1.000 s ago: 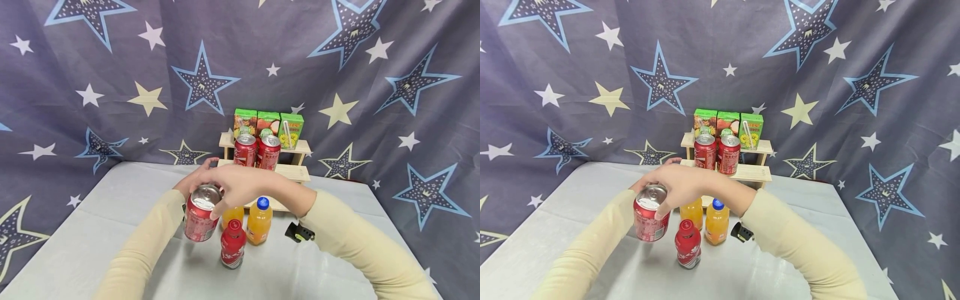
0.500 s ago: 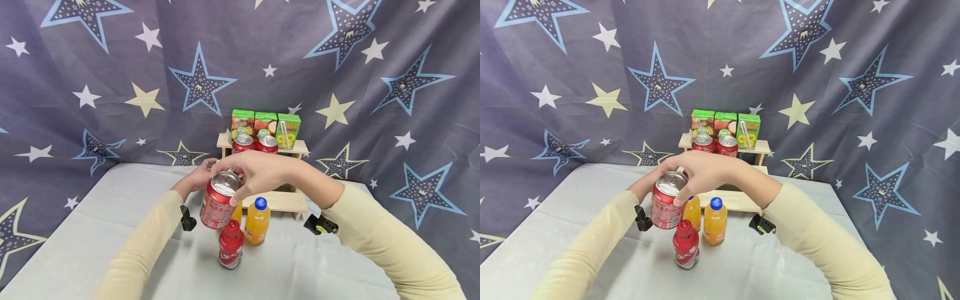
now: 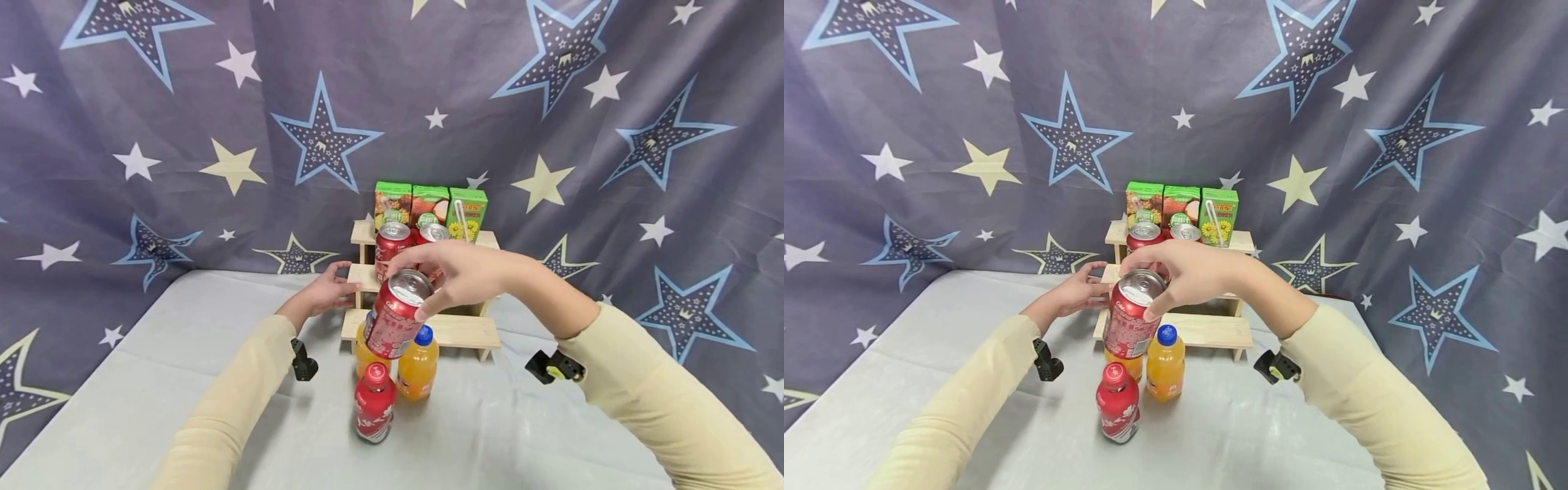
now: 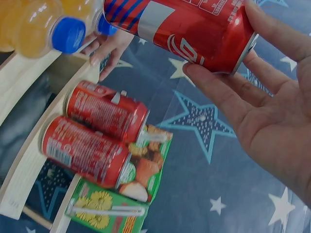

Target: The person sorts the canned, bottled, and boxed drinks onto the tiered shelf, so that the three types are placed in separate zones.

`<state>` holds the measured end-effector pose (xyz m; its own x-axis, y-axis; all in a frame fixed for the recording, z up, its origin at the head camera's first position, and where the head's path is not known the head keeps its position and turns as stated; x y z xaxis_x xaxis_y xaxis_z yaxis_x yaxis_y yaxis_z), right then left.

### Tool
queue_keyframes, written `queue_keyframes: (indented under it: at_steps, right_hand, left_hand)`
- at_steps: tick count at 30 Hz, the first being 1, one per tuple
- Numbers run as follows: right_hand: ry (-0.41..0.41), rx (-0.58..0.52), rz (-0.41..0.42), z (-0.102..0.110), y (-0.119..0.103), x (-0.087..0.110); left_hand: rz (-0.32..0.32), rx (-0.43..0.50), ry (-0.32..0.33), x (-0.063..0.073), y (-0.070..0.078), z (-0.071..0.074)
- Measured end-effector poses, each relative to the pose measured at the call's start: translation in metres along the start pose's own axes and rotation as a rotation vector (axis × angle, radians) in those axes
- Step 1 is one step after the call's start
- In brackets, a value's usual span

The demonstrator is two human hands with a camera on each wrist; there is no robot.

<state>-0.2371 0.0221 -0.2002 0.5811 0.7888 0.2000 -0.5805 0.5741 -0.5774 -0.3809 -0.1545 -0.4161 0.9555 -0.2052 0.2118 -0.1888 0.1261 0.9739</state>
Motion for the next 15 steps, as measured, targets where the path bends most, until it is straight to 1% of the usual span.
queue_keyframes:
  at_steps: [5,11,15]
  right_hand:
    - [0.01,-0.018,-0.025,0.005,0.015,0.007]
    - [0.065,-0.022,-0.093,0.016,0.029,0.017]
    - [0.085,-0.065,-0.077,0.023,0.03,0.022]
  left_hand:
    - [0.0,0.012,-0.004,0.001,0.001,0.0]
    - [0.016,0.02,0.001,0.002,0.002,0.0]
    - [0.018,0.023,0.003,0.003,0.003,-0.001]
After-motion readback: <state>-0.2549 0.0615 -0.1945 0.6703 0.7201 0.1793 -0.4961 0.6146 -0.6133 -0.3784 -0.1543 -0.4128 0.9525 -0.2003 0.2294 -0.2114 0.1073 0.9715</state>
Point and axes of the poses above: each hand's wrist, its own x-axis away from the middle knuckle, its own z-axis out of the back of the hand, y = z × x, the point moved 8 cm from there along -x, towards the middle knuckle, and after that the axes turned 2 degrees about -z, right-handed, at the moved point
